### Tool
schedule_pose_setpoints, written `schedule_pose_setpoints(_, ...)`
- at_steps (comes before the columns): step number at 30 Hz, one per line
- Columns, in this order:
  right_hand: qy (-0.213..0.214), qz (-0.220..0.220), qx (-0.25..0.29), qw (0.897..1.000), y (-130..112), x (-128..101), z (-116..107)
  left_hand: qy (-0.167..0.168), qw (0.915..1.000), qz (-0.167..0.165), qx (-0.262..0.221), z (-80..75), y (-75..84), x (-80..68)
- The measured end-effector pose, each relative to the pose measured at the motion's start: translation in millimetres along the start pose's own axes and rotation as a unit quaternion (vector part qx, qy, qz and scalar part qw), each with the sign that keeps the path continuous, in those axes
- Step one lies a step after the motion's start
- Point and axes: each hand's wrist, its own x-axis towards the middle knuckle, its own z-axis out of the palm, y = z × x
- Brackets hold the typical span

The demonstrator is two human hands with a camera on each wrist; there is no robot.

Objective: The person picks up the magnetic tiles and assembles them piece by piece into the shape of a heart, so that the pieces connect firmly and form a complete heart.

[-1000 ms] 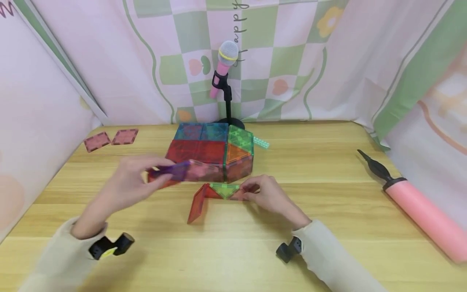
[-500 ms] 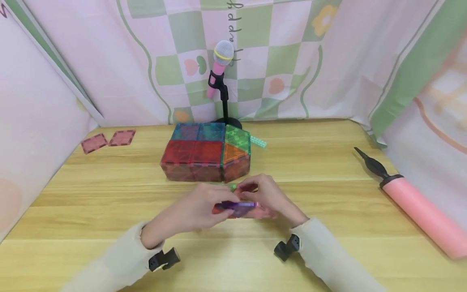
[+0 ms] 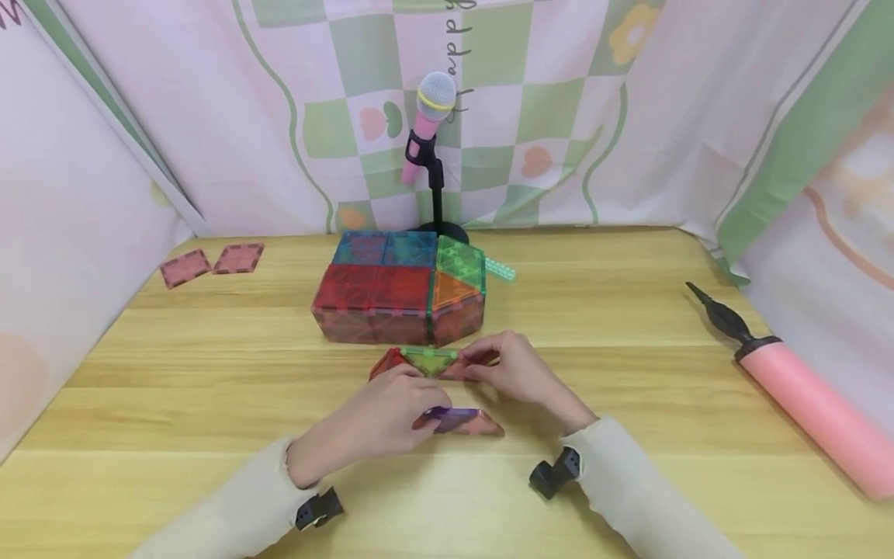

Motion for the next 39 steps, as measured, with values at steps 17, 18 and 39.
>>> schedule_pose_setpoints(17, -0.017, 0.006, -0.010, 1.000, -1, -1, -2, 0.065, 0.9888, -0.100, -0.090, 1.4, -20.7, -32.5)
schedule_pose_setpoints(18, -0.017, 0.007, -0.012, 1.000, -1, -1, -2, 0.053, 0.9862, -0.114, -0.108, -0.1, -24.0, -34.0)
schedule_pose_setpoints(39, -0.061, -0.062, -0.083, 0.993, -92, -40, 33, 0.013, 0.9327, -0.274, -0.234, 6.0, -23.6, -62.8)
